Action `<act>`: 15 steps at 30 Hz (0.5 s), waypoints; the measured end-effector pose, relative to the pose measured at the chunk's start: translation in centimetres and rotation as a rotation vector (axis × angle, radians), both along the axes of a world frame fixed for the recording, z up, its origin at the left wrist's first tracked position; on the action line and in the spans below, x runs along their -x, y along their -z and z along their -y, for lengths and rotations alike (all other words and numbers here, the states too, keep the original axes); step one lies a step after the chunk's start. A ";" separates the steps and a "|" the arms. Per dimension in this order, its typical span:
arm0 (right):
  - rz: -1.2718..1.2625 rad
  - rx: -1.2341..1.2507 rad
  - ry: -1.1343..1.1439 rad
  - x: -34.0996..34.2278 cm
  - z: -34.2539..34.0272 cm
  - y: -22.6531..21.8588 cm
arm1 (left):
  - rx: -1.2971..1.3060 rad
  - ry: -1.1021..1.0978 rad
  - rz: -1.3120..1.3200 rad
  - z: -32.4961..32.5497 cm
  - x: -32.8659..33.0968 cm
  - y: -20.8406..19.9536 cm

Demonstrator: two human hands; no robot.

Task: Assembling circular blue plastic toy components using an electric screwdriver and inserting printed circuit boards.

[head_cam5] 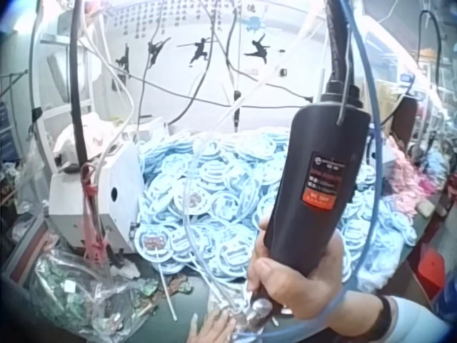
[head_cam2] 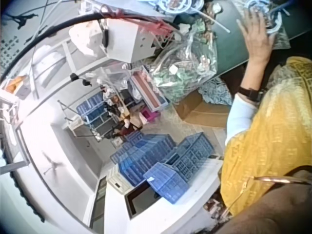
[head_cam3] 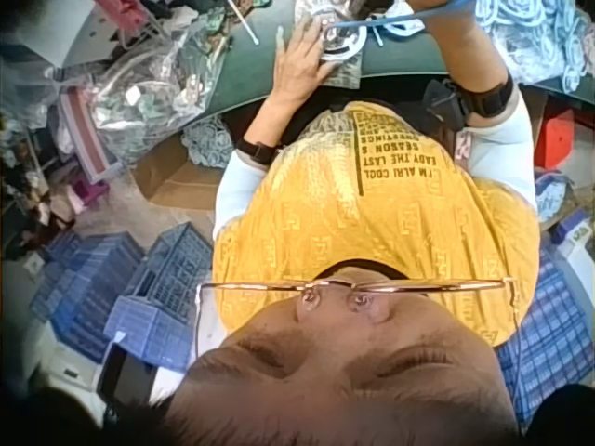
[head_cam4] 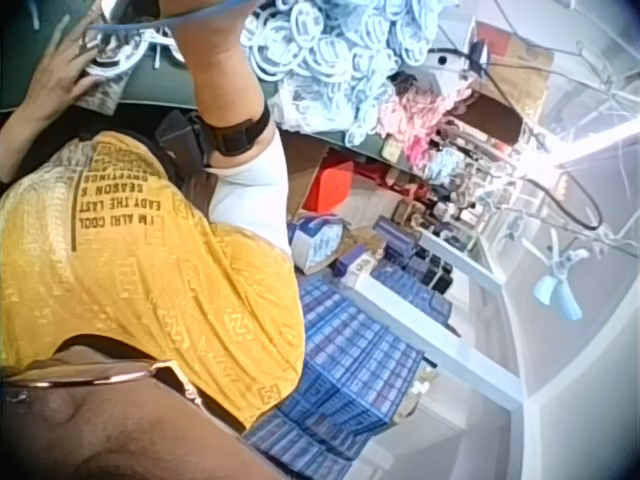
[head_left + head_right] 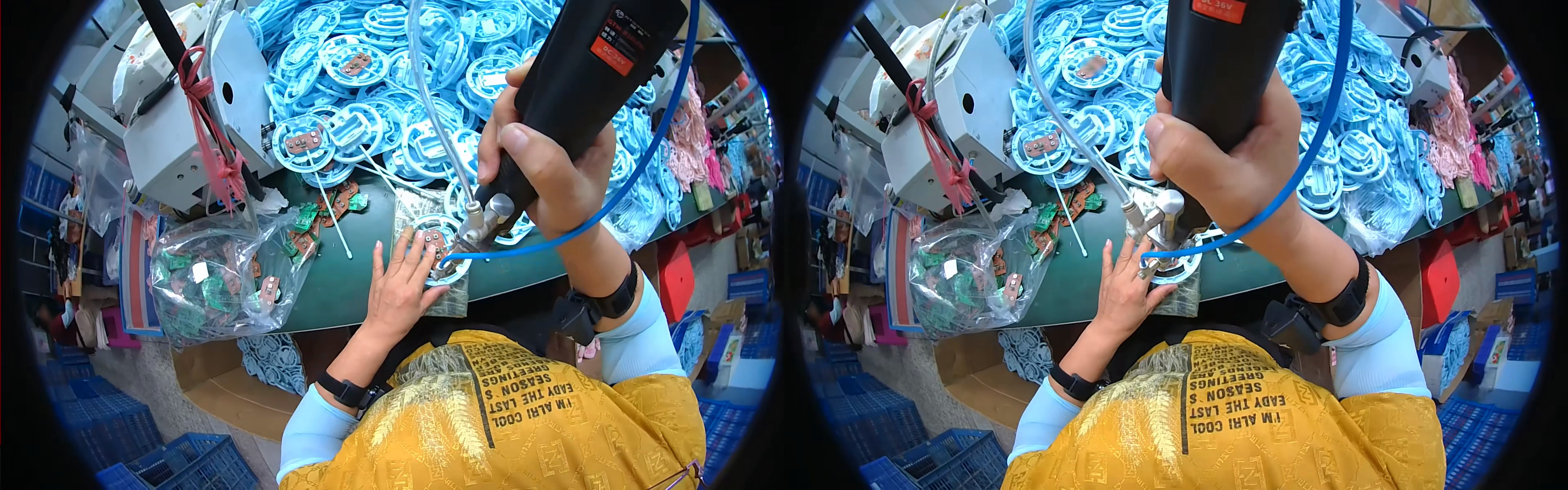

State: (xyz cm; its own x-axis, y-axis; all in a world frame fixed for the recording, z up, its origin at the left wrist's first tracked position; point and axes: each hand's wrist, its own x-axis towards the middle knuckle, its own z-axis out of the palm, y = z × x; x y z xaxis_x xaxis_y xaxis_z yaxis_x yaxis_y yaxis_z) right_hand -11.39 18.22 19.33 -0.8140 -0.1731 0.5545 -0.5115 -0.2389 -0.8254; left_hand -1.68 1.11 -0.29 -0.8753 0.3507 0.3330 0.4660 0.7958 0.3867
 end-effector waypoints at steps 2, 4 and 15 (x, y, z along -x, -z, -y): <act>-0.040 -0.019 0.003 -0.2 0.1 0.1 | 0.000 0.005 0.005 0.1 0.0 0.1; -0.026 -0.015 -0.032 -1.2 -0.2 0.1 | -0.008 0.007 -0.029 0.0 0.1 0.3; -0.073 0.009 0.099 -1.2 -2.1 -4.3 | 0.057 -0.001 -0.023 0.4 0.0 -0.3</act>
State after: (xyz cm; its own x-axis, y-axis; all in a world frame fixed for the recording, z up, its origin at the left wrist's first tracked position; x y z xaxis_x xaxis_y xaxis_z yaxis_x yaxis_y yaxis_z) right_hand -10.15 20.37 23.62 -0.7842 -0.0884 0.6142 -0.5917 -0.1918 -0.7830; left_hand -1.69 0.70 0.00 -0.8680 0.3686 0.3326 0.4734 0.8166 0.3302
